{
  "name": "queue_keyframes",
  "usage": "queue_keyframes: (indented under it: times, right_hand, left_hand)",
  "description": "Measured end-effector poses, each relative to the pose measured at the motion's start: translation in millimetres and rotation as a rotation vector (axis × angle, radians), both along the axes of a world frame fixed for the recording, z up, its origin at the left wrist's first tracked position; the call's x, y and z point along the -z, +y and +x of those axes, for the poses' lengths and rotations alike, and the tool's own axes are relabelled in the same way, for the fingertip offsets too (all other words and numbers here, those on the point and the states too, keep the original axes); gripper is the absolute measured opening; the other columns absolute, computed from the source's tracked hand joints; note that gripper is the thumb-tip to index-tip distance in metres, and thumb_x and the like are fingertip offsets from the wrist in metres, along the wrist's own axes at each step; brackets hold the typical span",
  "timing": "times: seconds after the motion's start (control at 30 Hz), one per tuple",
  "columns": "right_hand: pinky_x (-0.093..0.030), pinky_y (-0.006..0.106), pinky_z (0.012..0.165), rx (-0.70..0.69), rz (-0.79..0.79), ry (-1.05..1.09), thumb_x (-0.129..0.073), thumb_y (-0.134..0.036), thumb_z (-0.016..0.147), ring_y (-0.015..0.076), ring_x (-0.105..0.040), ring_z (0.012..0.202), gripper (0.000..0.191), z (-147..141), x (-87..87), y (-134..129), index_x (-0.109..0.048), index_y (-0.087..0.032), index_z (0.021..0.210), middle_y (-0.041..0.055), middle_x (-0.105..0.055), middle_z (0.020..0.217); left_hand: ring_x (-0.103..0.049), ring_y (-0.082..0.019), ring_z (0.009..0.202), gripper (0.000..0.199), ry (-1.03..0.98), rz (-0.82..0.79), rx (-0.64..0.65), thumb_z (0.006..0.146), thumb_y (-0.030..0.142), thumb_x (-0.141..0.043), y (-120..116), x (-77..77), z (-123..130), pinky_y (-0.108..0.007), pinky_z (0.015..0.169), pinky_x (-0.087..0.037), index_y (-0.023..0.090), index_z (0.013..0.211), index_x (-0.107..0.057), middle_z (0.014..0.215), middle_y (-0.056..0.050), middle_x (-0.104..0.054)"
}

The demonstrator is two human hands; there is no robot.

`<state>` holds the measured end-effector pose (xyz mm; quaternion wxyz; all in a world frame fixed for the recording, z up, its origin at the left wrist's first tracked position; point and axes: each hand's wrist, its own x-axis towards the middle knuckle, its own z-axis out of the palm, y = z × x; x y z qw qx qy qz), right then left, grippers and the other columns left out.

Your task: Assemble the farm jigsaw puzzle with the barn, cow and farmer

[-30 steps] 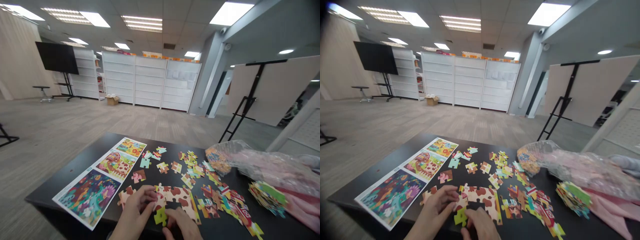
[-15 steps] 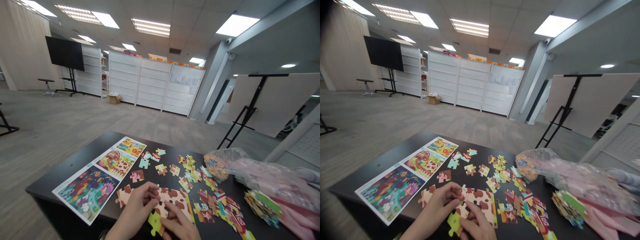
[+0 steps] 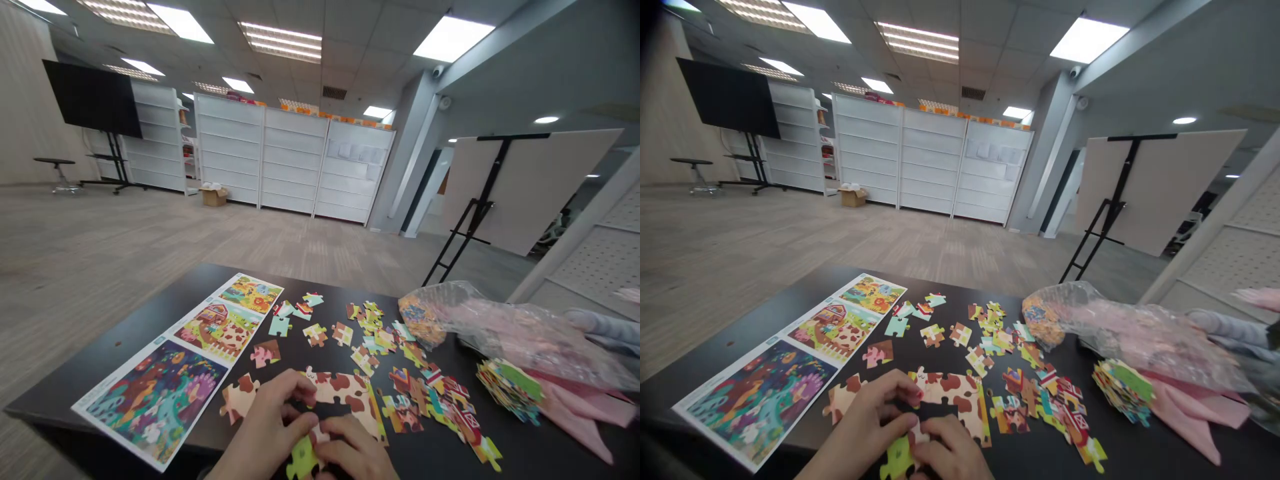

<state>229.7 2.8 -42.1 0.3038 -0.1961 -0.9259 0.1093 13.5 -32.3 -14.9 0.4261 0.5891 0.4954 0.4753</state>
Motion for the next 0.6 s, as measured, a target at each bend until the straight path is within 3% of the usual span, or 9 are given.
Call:
queue_keyframes:
  times: [0.1,0.3,0.43,0.6]
  right_hand:
    - [-0.059,0.028,0.091,0.127,0.053,0.078,-0.069,-0.011,0.083,0.0191,-0.072,0.095,0.03,-2,2.8,1,-0.067,-0.024,0.11,0.0049,-0.074,0.107]
    - [-0.06,0.029,0.078,0.233,0.161,0.139,-0.065,-0.01,0.079,0.0198,-0.07,0.083,0.028,-14,4.4,0,-0.07,-0.025,0.102,0.0019,-0.076,0.096]
    - [-0.059,0.029,0.08,0.255,0.14,0.093,-0.067,-0.01,0.08,0.02,-0.069,0.087,0.03,-15,6.6,0,-0.069,-0.026,0.105,0.0018,-0.075,0.1]
    - [-0.058,0.029,0.076,0.229,0.143,0.026,-0.068,-0.015,0.084,0.0202,-0.067,0.085,0.021,-14,1.7,0,-0.07,-0.026,0.102,0.0019,-0.073,0.096]
  left_hand:
    - [-0.066,-0.021,0.098,0.017,0.224,0.145,-0.045,0.087,0.018,-0.063,-8,-10.0,-11,-0.032,0.084,-0.054,0.025,0.102,-0.067,0.104,-0.003,-0.067]
    - [-0.066,-0.029,0.099,0.04,0.655,0.126,0.031,0.064,0.015,-0.084,-15,-5.5,-20,-0.041,0.089,-0.054,0.024,0.101,-0.073,0.103,-0.004,-0.071]
    - [-0.067,-0.029,0.094,0.03,0.775,0.17,0.046,0.073,0.014,-0.077,-12,1.3,-17,-0.042,0.083,-0.056,0.024,0.101,-0.075,0.098,-0.005,-0.072]
    - [-0.069,-0.026,0.091,0.022,0.787,0.321,0.015,0.078,0.015,-0.072,-12,6.2,-19,-0.038,0.078,-0.059,0.024,0.098,-0.073,0.098,-0.006,-0.071]
